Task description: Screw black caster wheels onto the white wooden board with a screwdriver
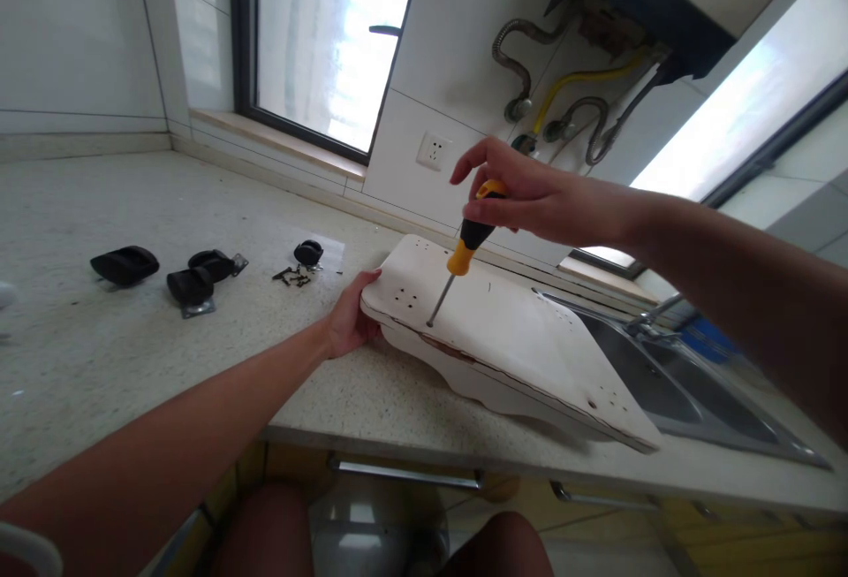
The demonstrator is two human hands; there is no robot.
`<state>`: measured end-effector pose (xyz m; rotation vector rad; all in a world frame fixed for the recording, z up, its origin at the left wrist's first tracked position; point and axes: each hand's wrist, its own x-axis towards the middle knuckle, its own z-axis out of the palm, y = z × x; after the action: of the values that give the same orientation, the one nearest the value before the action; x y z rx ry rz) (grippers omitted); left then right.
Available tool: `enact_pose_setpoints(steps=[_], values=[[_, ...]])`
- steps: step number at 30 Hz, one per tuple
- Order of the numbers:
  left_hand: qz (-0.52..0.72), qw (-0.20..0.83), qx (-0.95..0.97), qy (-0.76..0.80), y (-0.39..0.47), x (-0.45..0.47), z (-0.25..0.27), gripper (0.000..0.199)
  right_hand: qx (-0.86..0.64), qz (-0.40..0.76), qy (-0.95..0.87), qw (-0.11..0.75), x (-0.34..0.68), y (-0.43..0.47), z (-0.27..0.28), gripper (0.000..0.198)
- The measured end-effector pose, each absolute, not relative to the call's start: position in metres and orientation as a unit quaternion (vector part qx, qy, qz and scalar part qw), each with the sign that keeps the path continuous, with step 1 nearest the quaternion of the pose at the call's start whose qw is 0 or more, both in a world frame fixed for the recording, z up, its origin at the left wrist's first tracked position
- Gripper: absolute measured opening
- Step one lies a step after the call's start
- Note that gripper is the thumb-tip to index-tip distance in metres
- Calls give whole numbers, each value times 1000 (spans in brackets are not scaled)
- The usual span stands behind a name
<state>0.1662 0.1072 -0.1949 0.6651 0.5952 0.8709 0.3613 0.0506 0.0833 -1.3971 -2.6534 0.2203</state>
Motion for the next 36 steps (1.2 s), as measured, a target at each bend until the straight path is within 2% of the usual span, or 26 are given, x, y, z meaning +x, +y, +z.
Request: enact_pose_setpoints(steps=[2, 3, 5, 7, 9, 11, 13, 15, 16, 18, 20, 24, 26, 28, 30, 32, 33, 34, 36], values=[[406, 815, 313, 269, 106, 166, -194, 53, -463, 96, -880, 44, 357, 48, 87, 56], [406, 816, 314, 266, 106, 166, -194, 54, -486, 65, -871, 24, 355, 47, 88, 57], [406, 818, 312, 263, 106, 165, -194, 55, -546, -48, -836, -9, 350, 46, 90, 75], [407, 818, 309, 263, 106, 165, -195, 54, -574, -105, -812, -17, 348, 45, 93, 76], [407, 820, 307, 260, 107, 165, -196, 52, -564, -54, -824, -33, 347, 42, 96, 58], [407, 821, 308, 254, 109, 165, -199, 51, -551, 11, -831, -72, 348, 39, 100, 56], [410, 822, 309, 249, 111, 165, -201, 53, -577, -33, -812, -87, 349, 38, 101, 62], [413, 821, 309, 245, 113, 166, -203, 55, -585, -110, -801, -61, 349, 37, 100, 64], [414, 821, 308, 244, 114, 166, -204, 56, -574, -118, -809, -48, 348, 37, 100, 59], [414, 823, 305, 240, 115, 165, -205, 58, -549, -54, -833, -45, 348, 38, 101, 44], [414, 825, 303, 236, 115, 165, -206, 59, -560, 11, -826, -66, 347, 38, 102, 47], [414, 829, 294, 235, 114, 165, -204, 59, -577, -91, -811, -42, 348, 40, 100, 57], [414, 831, 288, 237, 113, 165, -203, 57, -542, -29, -839, -22, 350, 40, 98, 46], [413, 833, 282, 238, 111, 166, -201, 55, -529, 48, -847, -30, 349, 39, 97, 52], [412, 834, 279, 241, 110, 166, -199, 53, -551, -13, -833, -45, 346, 39, 97, 44], [411, 834, 276, 244, 110, 166, -198, 53, -567, -103, -816, -41, 342, 40, 97, 46], [410, 834, 275, 245, 109, 166, -197, 52, -567, -103, -817, -38, 341, 40, 98, 43], [410, 835, 274, 246, 109, 166, -197, 52, -563, -72, -822, -37, 340, 40, 99, 36], [409, 835, 273, 246, 109, 166, -196, 50, -561, 5, -826, -48, 340, 40, 99, 48]])
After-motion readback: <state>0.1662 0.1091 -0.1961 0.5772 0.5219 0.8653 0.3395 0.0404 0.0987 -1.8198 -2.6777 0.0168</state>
